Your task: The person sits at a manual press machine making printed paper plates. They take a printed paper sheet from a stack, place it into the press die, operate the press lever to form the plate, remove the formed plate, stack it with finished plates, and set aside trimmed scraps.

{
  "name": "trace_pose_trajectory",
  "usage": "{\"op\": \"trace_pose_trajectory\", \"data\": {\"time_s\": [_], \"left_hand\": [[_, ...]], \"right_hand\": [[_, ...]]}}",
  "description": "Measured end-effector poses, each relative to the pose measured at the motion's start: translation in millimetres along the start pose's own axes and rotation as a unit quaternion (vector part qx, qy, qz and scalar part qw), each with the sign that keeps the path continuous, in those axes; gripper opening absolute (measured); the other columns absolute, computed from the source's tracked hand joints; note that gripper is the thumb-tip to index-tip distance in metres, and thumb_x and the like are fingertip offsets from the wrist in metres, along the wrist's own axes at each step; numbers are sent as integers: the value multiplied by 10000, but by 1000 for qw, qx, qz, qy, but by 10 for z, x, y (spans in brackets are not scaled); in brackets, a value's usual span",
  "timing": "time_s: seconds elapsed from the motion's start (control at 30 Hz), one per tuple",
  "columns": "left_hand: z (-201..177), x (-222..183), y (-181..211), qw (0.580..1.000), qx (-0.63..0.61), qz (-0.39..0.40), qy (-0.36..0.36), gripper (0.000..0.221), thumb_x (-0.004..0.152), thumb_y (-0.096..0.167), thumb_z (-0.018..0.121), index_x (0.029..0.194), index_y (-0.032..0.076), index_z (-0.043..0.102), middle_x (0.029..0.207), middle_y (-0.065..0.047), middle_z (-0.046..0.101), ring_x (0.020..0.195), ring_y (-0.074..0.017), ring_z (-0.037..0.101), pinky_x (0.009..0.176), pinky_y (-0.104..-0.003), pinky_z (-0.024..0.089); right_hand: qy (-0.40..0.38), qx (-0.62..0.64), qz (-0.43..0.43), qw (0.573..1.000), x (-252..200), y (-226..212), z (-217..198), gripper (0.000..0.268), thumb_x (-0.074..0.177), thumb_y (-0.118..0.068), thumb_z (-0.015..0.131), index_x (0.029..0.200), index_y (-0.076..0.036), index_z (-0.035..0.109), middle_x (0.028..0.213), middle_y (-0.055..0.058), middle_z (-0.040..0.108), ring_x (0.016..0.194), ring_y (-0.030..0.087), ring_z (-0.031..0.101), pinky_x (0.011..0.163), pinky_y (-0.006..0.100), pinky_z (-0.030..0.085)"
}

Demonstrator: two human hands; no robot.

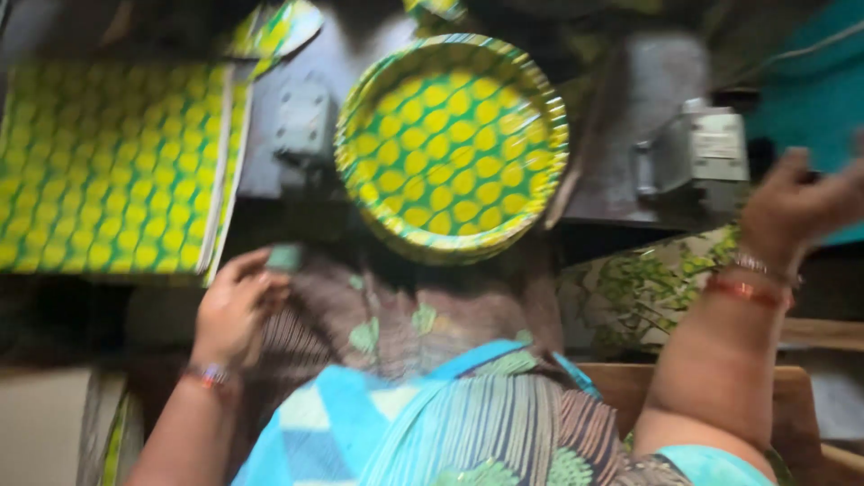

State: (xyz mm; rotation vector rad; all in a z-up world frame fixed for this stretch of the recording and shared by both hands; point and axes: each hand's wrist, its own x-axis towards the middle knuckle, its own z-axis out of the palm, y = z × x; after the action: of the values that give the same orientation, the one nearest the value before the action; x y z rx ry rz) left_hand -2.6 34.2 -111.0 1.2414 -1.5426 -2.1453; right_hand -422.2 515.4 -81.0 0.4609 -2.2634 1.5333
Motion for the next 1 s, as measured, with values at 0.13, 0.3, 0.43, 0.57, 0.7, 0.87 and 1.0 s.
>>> {"op": "trace_pose_trajectory", "data": {"time_s": [0.13,0.3,0.43,0.57,0.7,0.87,1.0], "left_hand": [[264,153,-146,997,52,31,-56,434,991,143,636,1389,-9,558,1176,-127,688,1010,-189,690,812,-311,582],[1033,553,-194,992,82,-35,-91,684,959,381,623,1525,118,346,1429,-119,544,1234,-269,606,841,-368,565],[1409,938,-381,998,9,-22,-61,698,973,421,595,1539,129,310,1398,-115,571,1197,-252,589,877,-408,523],[1342,1292,-849,991,-85,68,-80,624,990,267,646,1498,6,395,1340,-167,624,1153,-266,637,971,-403,545],[1353,1028,-416,991,-82,20,-100,618,928,149,645,1458,18,356,1294,-161,611,1118,-260,649,960,-414,559],[1406,1021,-463,980,-179,29,-86,548,1050,224,571,1517,66,333,1336,-123,616,1165,-221,644,977,-370,552],[1238,1248,-714,976,-182,57,-101,570,971,92,610,1477,34,354,1324,-174,614,1151,-283,667,974,-428,582]], "right_hand": [[-68,-140,-216,964,-294,-285,447,378,1118,-51,700,1421,1,479,1441,174,538,1386,355,483,1206,474,389],[-176,-158,-130,963,-459,212,1353,695,1108,-271,705,1594,62,337,1635,275,364,1522,434,355,1264,508,299],[-266,-161,21,950,-533,6,1682,744,978,-237,653,1609,24,357,1568,249,446,1464,402,419,1245,443,336],[-238,-230,-75,941,-921,61,1559,736,840,-140,735,1487,44,436,1547,279,444,1464,416,403,1233,467,361],[-202,-188,15,961,-1059,-104,1378,680,854,-210,814,1394,45,490,1538,347,369,1405,442,423,1119,468,398],[-163,-41,70,983,-1112,-141,1418,672,915,-171,807,1447,23,444,1401,210,580,1294,318,591,1099,412,467],[-123,63,186,973,-1128,-640,1305,546,884,-109,794,1343,-22,513,1235,132,620,1094,205,607,972,344,544]]}}
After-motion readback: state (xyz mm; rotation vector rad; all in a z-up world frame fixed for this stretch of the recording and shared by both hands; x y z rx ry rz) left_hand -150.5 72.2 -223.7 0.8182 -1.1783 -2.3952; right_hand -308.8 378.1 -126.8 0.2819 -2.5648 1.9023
